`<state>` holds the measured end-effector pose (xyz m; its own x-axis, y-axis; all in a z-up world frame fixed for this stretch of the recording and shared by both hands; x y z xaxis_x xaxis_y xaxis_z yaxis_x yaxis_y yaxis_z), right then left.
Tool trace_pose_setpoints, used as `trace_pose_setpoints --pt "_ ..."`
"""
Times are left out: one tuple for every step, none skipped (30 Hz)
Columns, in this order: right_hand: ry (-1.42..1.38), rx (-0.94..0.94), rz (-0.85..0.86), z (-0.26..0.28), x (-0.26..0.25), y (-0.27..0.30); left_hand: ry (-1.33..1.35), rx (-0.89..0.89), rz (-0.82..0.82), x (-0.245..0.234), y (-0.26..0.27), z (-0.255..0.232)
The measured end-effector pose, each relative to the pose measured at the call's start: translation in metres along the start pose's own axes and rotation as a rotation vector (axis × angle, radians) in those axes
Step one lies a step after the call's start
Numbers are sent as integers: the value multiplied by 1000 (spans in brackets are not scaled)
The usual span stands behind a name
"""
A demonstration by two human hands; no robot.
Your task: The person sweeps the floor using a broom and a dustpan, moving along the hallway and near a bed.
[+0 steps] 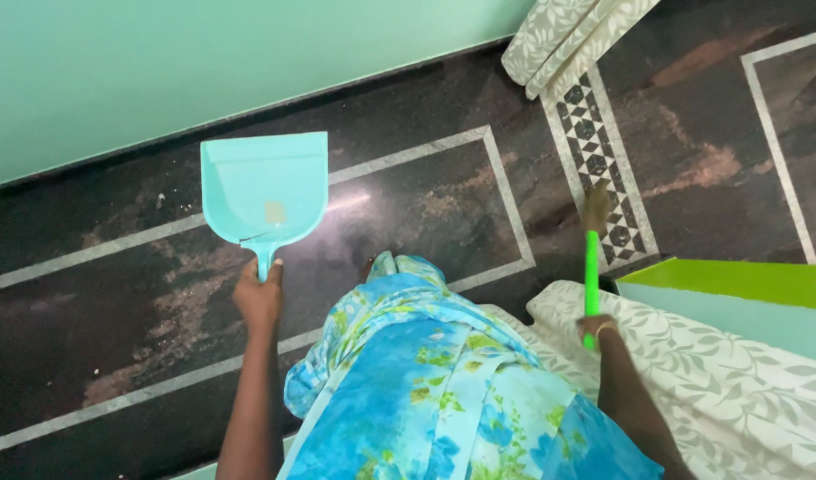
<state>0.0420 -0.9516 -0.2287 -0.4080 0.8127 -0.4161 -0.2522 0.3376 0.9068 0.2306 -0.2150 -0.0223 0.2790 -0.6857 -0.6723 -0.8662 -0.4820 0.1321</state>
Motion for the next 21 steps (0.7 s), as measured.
trace_pose_setpoints --pt "-256 88 -1 5 -9 -4 12 -3 13 -2 1 1" --pt "-533 175 -15 22 -15 -5 28 -1 23 -2 -5 -1" --pt "-724 225 -25 41 -19 -3 27 0 25 -3 -8 -2" --pt "-827 248 -26 59 -20 0 8 -30 34 -6 -9 0" --pt "-805 232 -27 82 -17 2 -10 -60 44 -7 -10 3" --pt "-775 225 -40 105 -10 3 -11 -61 44 -8 -11 5" --pt "-570 150 -40 133 0 3 9 -77 40 -8 -14 6" --pt "-360 79 -35 158 13 3 23 -98 36 -9 -16 6" --pt "-474 120 -30 176 32 5 17 -106 35 -9 -19 6" --pt "277 -163 7 209 51 6 -15 -107 29 -10 -21 9" --pt "1028 -444 50 238 75 11 -48 -108 23 -12 -23 13" --pt "1139 -488 66 257 94 22 -50 -112 23 -12 -28 14" --pt "1251 -532 82 275 115 34 -35 -106 26 -11 -31 15" --pt "939 -414 38 292 125 43 -18 -96 29 -10 -35 15" --pt "627 -295 -5 306 135 51 -19 -95 30 -9 -38 15" --pt "563 -270 21 321 147 59 -1 -72 25 -9 -42 14" --pt "500 -246 46 333 155 64 16 -49 21 -9 -46 13" --pt "496 -244 48 342 161 69 13 -47 25 -9 -51 11" --pt "567 -410 -48 354 164 73 2 -36 19 -9 -57 7" --pt "636 -576 -145 364 165 76 -6 -24 15 -7 -64 1" --pt "631 -572 -145 364 164 76 -8 -21 21 -7 -72 -3"
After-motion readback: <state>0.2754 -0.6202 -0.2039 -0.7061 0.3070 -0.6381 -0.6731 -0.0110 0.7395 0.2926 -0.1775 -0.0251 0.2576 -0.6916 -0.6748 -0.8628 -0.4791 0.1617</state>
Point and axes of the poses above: each hand's wrist, its own y-axis away from the middle knuckle, its own x-axis out of the palm, z = x × y, the point moved 3 cm from there along -y, towards the middle knuckle, and after that the axes turned 1 degree about x, right-handed, at the moved point
